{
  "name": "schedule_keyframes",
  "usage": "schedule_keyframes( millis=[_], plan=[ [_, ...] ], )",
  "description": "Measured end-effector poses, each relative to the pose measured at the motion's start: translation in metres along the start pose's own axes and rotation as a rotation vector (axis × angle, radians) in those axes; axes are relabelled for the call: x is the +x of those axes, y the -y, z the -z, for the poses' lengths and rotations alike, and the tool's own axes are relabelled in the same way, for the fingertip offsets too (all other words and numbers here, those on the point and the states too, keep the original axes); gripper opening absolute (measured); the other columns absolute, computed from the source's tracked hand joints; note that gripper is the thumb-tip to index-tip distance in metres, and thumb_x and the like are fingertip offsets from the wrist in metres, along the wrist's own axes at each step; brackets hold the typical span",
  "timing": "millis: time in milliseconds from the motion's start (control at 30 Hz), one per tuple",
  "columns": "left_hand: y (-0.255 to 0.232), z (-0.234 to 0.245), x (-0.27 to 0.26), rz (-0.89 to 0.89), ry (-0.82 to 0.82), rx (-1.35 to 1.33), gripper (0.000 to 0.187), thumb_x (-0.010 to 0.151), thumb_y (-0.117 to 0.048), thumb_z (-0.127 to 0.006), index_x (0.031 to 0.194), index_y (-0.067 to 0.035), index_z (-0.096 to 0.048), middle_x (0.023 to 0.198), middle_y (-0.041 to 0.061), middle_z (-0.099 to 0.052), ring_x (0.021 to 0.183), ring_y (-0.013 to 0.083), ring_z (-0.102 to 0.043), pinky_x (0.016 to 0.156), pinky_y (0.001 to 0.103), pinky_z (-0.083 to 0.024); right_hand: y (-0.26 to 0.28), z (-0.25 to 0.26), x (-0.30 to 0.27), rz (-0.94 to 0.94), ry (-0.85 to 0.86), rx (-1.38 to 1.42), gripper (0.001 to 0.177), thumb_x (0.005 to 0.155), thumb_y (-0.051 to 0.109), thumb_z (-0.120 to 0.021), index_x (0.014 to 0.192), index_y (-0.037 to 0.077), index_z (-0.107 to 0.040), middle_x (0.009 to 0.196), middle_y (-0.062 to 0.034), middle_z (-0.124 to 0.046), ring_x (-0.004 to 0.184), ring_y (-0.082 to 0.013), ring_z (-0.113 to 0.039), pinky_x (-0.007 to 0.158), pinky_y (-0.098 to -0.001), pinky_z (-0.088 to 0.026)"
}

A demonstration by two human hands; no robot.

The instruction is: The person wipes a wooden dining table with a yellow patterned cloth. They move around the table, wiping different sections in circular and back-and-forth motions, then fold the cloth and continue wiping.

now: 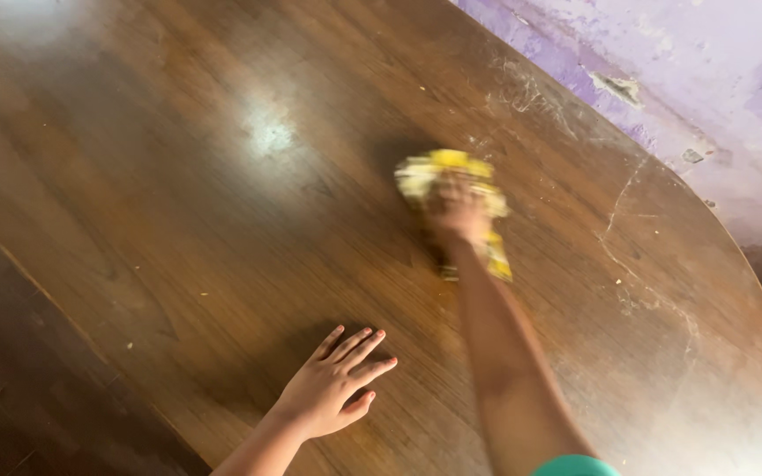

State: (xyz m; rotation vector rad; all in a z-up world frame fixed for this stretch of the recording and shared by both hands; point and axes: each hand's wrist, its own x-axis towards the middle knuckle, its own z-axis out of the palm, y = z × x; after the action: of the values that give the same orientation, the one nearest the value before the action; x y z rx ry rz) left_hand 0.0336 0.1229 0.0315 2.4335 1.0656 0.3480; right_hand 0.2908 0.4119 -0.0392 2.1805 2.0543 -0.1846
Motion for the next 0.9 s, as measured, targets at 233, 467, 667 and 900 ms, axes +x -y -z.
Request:
schedule_keyframes(
  millis=[233,467,667,900],
  plan=[
    [0.012,-0.037,-0.005,-0.040,-0.031,0.010,0.054,0.098,-0.036,-0.054,0.150,-0.023,-0.048,0.166,0.015,-0.027,0.152,0.0306,-0.025,0.122,0.056,-0.013,-0.092,0.029,-0.016,-0.698,-0.120,0.150,0.076,0.102,0.063,-0.024,0.165,0.023,-0.010,0.170,-0.0086,-0.002,0.155,-0.0281,0.000,0.113,-0.0725,-0.005],
    [0.049,-0.086,-0.007,-0.150,-0.092,0.154,0.060,0.101,-0.049,-0.050,0.157,-0.026,-0.044,0.167,0.016,-0.024,0.150,0.0327,-0.029,0.118,0.059,-0.016,0.153,0.093,-0.093,0.496,0.332,-0.246,0.072,0.101,0.066,-0.023,0.164,0.033,-0.008,0.173,0.0027,0.006,0.158,-0.0233,0.006,0.124,-0.0646,-0.002],
    [0.055,-0.116,-0.012,-0.142,-0.215,0.281,0.056,0.106,-0.060,-0.040,0.154,-0.033,-0.044,0.165,0.015,-0.027,0.147,0.0287,-0.034,0.116,0.060,-0.019,0.105,0.102,-0.023,0.444,0.325,-0.226,0.077,0.101,0.067,-0.029,0.164,0.028,-0.011,0.172,-0.0008,-0.003,0.158,-0.0213,-0.002,0.125,-0.0533,-0.005],
    [0.056,-0.108,-0.008,-0.132,-0.165,0.236,0.055,0.104,-0.057,-0.044,0.153,-0.032,-0.046,0.164,0.013,-0.031,0.147,0.0274,-0.033,0.117,0.061,-0.020,-0.209,0.029,-0.002,-0.537,-0.125,0.265,0.062,0.103,0.058,-0.039,0.159,0.033,-0.036,0.173,0.0027,-0.013,0.154,-0.0217,-0.025,0.127,-0.0555,-0.004]
  ],
)
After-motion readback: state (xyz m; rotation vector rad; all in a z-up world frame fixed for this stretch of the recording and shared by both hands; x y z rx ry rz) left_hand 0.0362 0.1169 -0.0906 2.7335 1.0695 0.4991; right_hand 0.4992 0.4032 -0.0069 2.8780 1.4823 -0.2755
